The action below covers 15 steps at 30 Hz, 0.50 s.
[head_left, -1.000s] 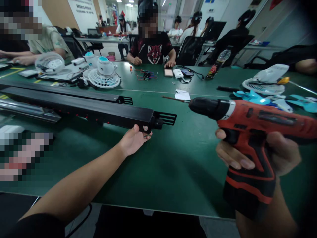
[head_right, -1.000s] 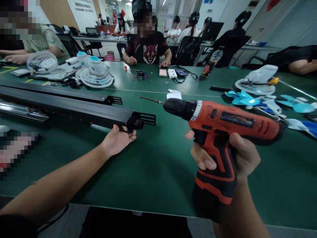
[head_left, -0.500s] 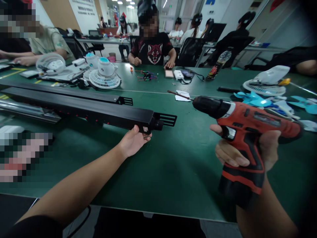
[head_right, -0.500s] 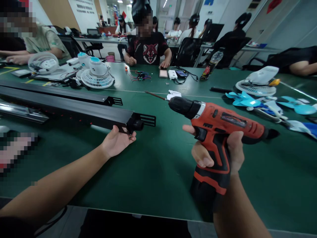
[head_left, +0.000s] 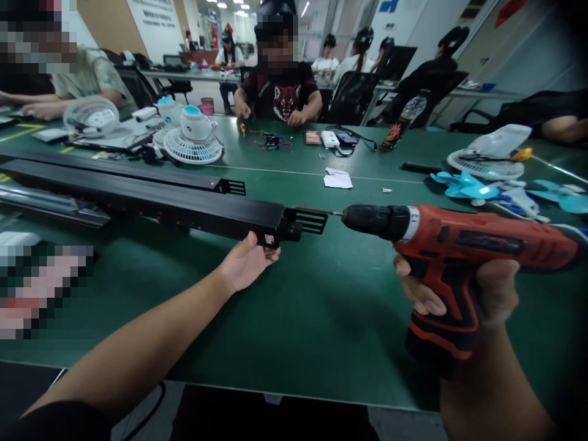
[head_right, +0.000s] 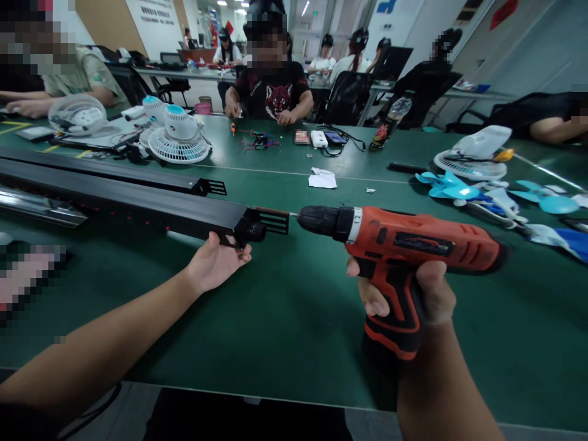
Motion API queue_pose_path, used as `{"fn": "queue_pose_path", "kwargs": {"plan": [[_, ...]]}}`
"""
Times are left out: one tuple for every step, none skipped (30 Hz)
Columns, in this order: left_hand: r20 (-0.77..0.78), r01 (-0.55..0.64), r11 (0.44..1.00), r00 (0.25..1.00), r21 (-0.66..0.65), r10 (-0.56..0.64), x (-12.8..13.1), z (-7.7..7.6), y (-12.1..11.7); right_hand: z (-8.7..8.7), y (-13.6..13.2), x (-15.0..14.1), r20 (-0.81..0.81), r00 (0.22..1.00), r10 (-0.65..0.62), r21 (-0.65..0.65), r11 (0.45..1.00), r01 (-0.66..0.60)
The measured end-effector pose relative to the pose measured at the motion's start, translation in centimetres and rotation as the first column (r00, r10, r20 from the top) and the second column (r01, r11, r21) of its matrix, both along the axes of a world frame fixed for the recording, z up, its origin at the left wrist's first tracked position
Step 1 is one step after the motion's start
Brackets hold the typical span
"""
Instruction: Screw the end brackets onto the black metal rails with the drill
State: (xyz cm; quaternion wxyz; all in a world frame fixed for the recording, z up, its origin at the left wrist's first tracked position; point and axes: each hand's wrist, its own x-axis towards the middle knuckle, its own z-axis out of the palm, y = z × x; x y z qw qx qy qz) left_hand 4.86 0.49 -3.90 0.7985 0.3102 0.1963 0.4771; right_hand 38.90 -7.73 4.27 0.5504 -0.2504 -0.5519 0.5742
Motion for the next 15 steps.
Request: {"fn": "queue_pose_path", "kwargs": {"plan": [[-0.002, 0.0, 1.0, 1.0, 0.002, 0.0, 0.03, 0.02, 0.0, -0.06, 0.05, 0.13, 0.004, 1.0, 0.015, -0.001, 1.0, -0.015], [-0.003, -0.001, 1.0, 1.0, 0.002, 0.001, 0.05, 0.02, 0.0, -0.09, 0.08, 0.24, 0.006, 1.0, 0.029, -0.004, 1.0, -0.029], [-0.004, -0.003, 1.0, 1.0, 0.001, 0.003, 0.06, 0.01, 0.0, -0.09, 0.1, 0.32, 0.009, 0.999, 0.038, -0.009, 0.999, -0.038], [-0.005, -0.004, 1.0, 1.0, -0.001, 0.004, 0.06, -0.02, 0.01, -0.07, 0.1, 0.36, 0.01, 0.999, 0.045, -0.013, 0.999, -0.045], [-0.007, -0.004, 1.0, 1.0, -0.004, 0.004, 0.06, -0.05, 0.02, -0.03, 0.09, 0.36, 0.007, 0.999, 0.051, -0.011, 0.999, -0.051], [-0.009, -0.004, 1.0, 1.0, -0.006, 0.004, 0.05, -0.08, 0.03, 0.02, 0.07, 0.34, 0.0, 0.998, 0.057, -0.005, 0.998, -0.057], [-0.012, -0.002, 1.0, 1.0, -0.006, 0.002, 0.04, -0.1, 0.05, 0.08, 0.04, 0.29, -0.006, 0.998, 0.061, -0.001, 0.998, -0.061], [-0.014, 0.0, 1.0, 1.0, -0.005, 0.0, 0.04, -0.11, 0.06, 0.13, 0.01, 0.22, -0.012, 0.998, 0.064, 0.001, 0.998, -0.064], [-0.015, 0.002, 1.0, 1.0, -0.003, -0.002, 0.05, -0.1, 0.06, 0.18, -0.01, 0.16, -0.016, 0.998, 0.064, 0.001, 0.998, -0.064], [-0.015, 0.003, 1.0, 1.0, -0.001, -0.003, 0.07, -0.08, 0.07, 0.23, -0.04, 0.1, -0.018, 0.998, 0.065, 0.001, 0.998, -0.065], [-0.015, 0.003, 1.0, 1.0, 0.003, -0.003, 0.1, -0.04, 0.08, 0.26, -0.05, 0.06, -0.012, 0.998, 0.06, -0.006, 0.998, -0.06], [-0.016, 0.003, 1.0, 1.0, 0.006, -0.003, 0.14, -0.01, 0.08, 0.28, -0.06, 0.04, -0.006, 0.998, 0.059, -0.01, 0.998, -0.059], [-0.017, 0.003, 1.0, 1.0, 0.007, -0.003, 0.17, 0.02, 0.08, 0.3, -0.05, 0.04, -0.002, 0.998, 0.06, -0.01, 0.998, -0.06], [-0.018, 0.004, 1.0, 1.0, 0.008, -0.004, 0.21, 0.04, 0.09, 0.3, -0.04, 0.06, 0.002, 0.998, 0.063, -0.007, 0.998, -0.063], [-0.017, 0.005, 1.0, 1.0, 0.008, -0.005, 0.23, 0.06, 0.09, 0.31, -0.02, 0.08, 0.004, 0.998, 0.067, -0.007, 0.998, -0.067]]}}
